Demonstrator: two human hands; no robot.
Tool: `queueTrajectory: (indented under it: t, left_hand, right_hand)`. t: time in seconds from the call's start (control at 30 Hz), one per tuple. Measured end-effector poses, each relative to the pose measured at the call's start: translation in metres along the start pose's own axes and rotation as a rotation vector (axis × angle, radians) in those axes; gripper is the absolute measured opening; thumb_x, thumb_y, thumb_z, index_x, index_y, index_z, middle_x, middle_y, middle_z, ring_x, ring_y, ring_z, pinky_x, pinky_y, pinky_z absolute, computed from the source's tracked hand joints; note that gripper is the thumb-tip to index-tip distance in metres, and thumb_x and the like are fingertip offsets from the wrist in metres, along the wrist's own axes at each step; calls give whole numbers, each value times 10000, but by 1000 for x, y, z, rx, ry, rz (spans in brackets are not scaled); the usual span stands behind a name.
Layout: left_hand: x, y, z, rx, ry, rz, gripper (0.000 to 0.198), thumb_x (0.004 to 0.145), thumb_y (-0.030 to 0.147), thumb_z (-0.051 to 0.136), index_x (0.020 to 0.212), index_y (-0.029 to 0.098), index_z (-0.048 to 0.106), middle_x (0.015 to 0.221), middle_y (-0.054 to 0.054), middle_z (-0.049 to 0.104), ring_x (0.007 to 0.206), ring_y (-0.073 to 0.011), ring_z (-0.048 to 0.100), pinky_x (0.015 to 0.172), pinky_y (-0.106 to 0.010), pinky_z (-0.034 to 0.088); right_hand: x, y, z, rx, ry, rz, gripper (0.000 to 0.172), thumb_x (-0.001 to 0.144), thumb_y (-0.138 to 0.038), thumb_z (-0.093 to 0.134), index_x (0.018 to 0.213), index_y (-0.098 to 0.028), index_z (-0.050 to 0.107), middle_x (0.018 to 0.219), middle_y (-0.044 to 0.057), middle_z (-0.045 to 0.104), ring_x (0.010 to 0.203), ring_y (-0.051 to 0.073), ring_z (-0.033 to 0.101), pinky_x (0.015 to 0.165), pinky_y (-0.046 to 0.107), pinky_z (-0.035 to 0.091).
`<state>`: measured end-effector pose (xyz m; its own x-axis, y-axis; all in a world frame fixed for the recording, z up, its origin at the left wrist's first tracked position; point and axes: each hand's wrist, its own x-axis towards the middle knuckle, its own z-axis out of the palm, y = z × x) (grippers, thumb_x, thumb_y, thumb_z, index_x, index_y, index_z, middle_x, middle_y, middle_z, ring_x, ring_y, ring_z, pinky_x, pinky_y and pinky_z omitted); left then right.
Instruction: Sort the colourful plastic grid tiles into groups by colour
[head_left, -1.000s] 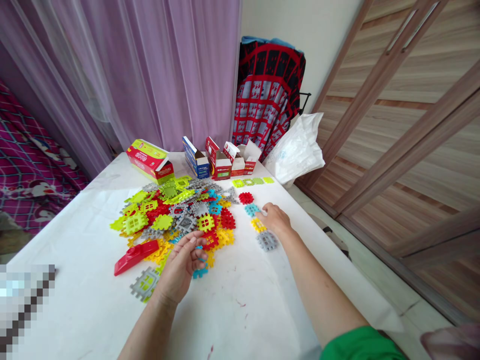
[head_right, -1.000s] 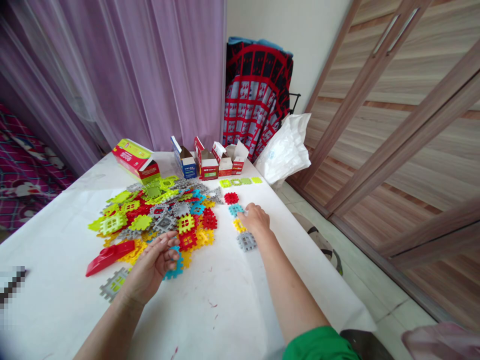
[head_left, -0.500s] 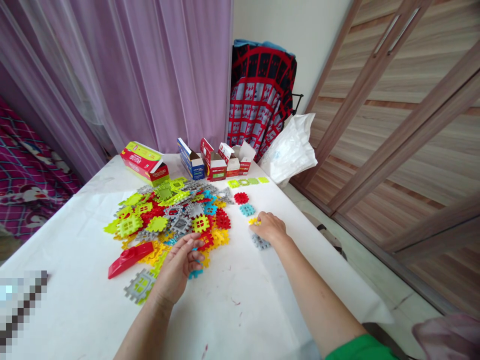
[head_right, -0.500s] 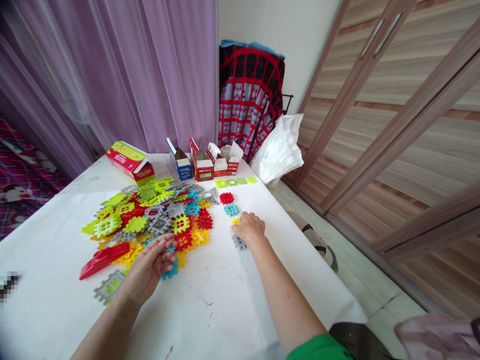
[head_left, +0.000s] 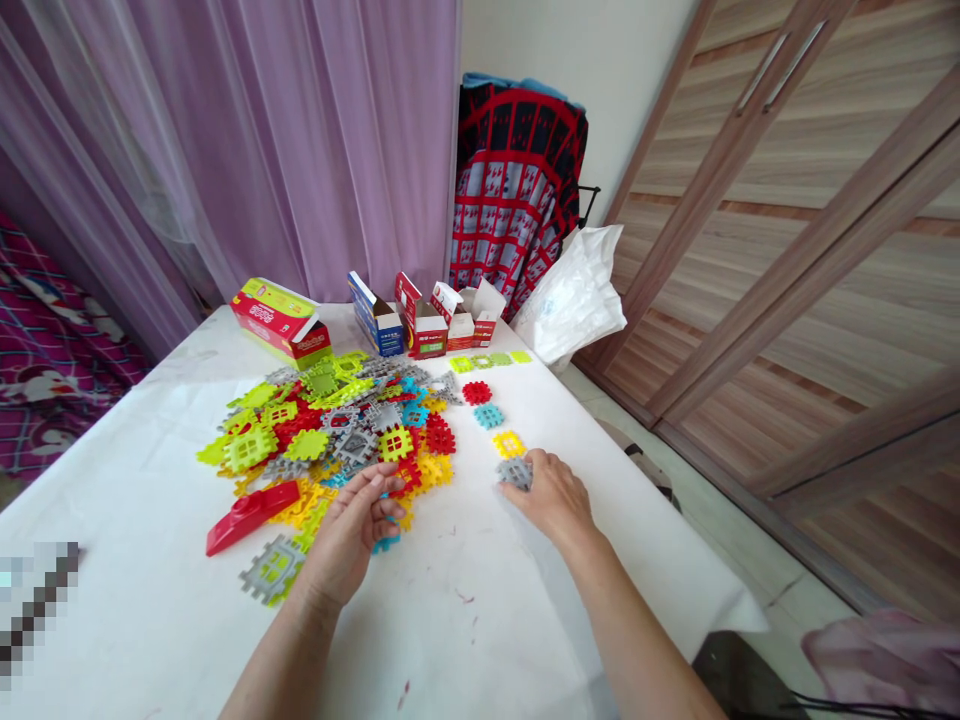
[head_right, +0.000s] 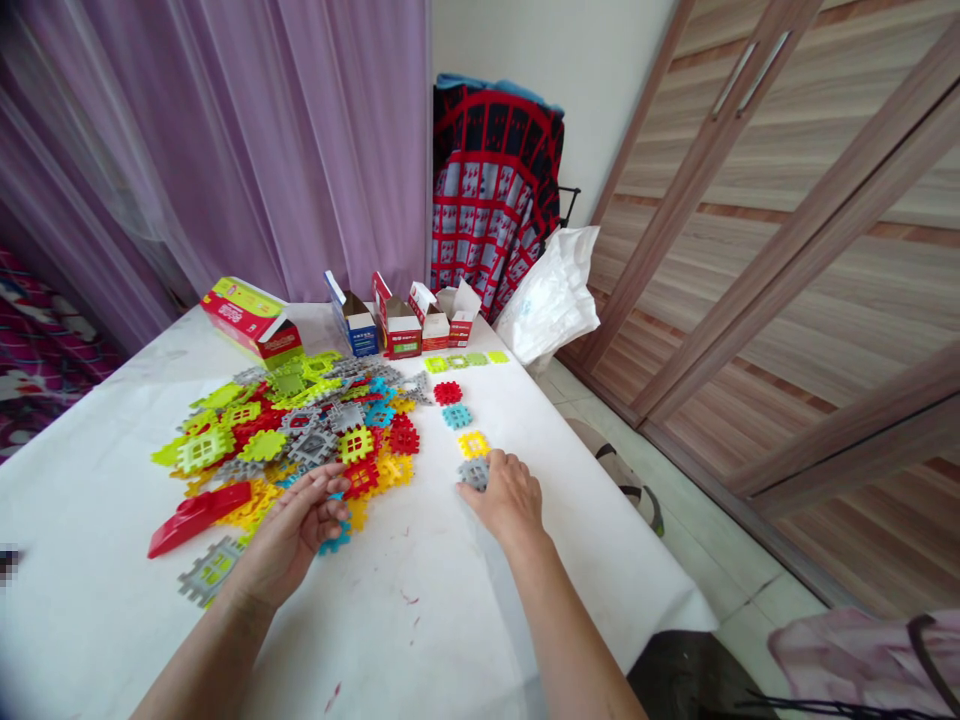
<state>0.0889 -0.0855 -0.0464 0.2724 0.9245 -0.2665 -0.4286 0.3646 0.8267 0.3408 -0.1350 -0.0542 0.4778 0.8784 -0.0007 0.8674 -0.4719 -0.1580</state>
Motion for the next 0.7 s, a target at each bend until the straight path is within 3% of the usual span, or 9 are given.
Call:
queueTrajectory:
  t: [0.17,0.43,0.7]
  left_hand:
    - [-1,0,1,-4,6,-4,289,697,242,757,952,169,642,763,-1,660,506,-96,617,400,-178,505]
    - [-1,2,-3,-20,-6,25,338,678,252,773,979,162,649,783,2,653,516,-92,619,401,-176,513]
    - [-1,6,-5,-19,19,41,336,670,234,774,973,170,643,783,9,647,519,-88,615,403,-172,512]
  right_hand:
    - [-8,-3,11,-37,101,-7,352,793,-407,605,1063,-184,569,1039,98,644,996,254,586,795,324,411]
    - [-5,22,8,-60,94,14,348,796,-377,609,1089,-192,576,1043,86,648,984,242,588,817,312,400]
    - [-5,23,12,-19,132,-18,334,799,-368,611,1080,-192,572,1052,80,637,1005,239,573,838,314,386]
